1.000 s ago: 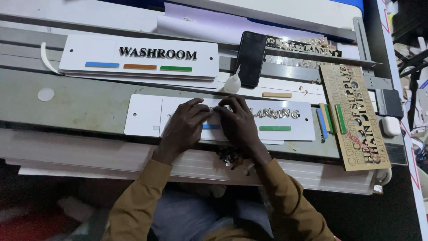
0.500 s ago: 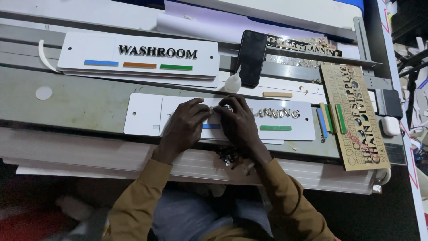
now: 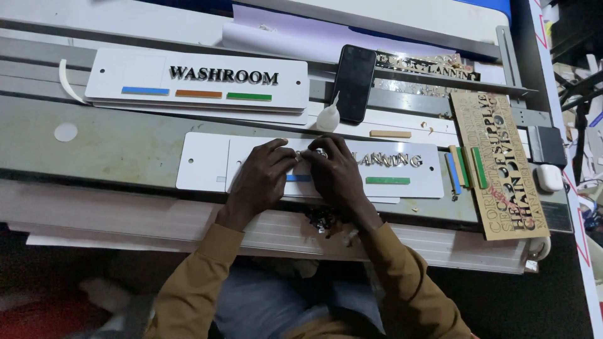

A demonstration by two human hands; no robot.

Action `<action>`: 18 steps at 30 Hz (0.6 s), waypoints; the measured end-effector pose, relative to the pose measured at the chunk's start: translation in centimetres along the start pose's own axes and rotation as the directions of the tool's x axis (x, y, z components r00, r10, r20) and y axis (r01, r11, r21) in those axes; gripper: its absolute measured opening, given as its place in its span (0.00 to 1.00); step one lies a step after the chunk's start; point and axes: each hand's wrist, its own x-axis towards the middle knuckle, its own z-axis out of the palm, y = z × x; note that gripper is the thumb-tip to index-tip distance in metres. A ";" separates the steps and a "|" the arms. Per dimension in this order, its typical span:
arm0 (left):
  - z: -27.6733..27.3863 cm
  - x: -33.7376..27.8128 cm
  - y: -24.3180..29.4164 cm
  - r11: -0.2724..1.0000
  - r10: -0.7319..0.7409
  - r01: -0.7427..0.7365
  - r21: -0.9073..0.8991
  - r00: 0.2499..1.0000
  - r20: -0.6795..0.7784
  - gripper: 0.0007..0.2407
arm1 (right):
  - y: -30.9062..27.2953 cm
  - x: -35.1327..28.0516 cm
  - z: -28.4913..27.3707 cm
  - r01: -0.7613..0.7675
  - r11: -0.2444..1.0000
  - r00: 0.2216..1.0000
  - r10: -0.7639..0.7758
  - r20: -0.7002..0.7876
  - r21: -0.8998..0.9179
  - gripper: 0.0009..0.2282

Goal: Fixing individual letters to a sign base using glue to assemble a sign.

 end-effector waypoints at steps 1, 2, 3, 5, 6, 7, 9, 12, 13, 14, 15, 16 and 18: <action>0.1 0.0 0.0 1.000 0.001 -0.001 0.001 1.000 0.000 0.13 | 0.0 0.0 -0.1 0.000 1.000 1.000 0.000 -0.001 0.000 0.10; 0.1 0.0 0.0 1.000 -0.005 0.005 0.001 1.000 -0.003 0.13 | -0.1 0.1 -0.1 0.001 1.000 1.000 -0.001 0.000 -0.002 0.10; 0.2 0.0 0.0 1.000 -0.011 0.011 0.002 1.000 -0.005 0.13 | -0.1 0.1 -0.2 0.002 1.000 1.000 -0.002 0.000 -0.004 0.10; 0.3 0.0 0.1 1.000 -0.016 0.016 0.009 1.000 -0.016 0.13 | 0.4 -0.1 0.3 0.002 1.000 1.000 -0.002 0.001 -0.001 0.09; 0.3 0.1 0.1 1.000 -0.019 0.019 0.014 0.999 -0.026 0.13 | 0.7 -0.3 0.6 0.000 1.000 1.000 0.000 0.002 0.000 0.09; 0.3 0.1 0.0 1.000 -0.019 0.019 0.014 0.999 -0.026 0.13 | 0.6 -0.2 0.5 0.000 1.000 1.000 0.000 0.001 0.000 0.09; 0.3 0.0 -0.1 0.999 -0.028 0.029 0.022 0.999 -0.014 0.13 | 0.4 -0.2 0.3 0.000 1.000 1.000 0.000 -0.008 -0.005 0.08; 0.3 0.1 -0.3 0.999 -0.035 0.036 0.013 0.999 -0.007 0.14 | 0.1 0.0 0.2 -0.007 1.000 1.000 0.007 -0.006 0.015 0.09; 0.3 0.1 -0.3 0.999 -0.036 0.036 0.013 0.999 -0.008 0.14 | 0.0 0.0 0.0 -0.006 1.000 1.000 0.006 -0.005 0.015 0.09; 0.3 0.1 -0.2 0.999 -0.042 0.042 0.006 0.999 -0.007 0.14 | -0.2 0.1 0.0 -0.010 1.000 1.000 0.010 -0.013 0.013 0.09; 0.3 0.1 -0.1 0.999 -0.049 0.049 -0.002 0.999 -0.007 0.13 | -0.3 0.2 -0.1 -0.013 1.000 1.000 0.014 -0.021 0.012 0.10; 0.4 0.1 -0.2 0.999 -0.051 0.051 -0.002 0.999 -0.008 0.13 | -0.2 0.1 0.0 -0.012 1.000 1.000 0.012 -0.020 0.012 0.10; 0.5 0.1 -0.3 0.998 -0.057 0.057 -0.012 0.998 0.003 0.14 | 0.0 0.1 0.2 -0.013 1.000 1.000 0.012 -0.018 -0.008 0.10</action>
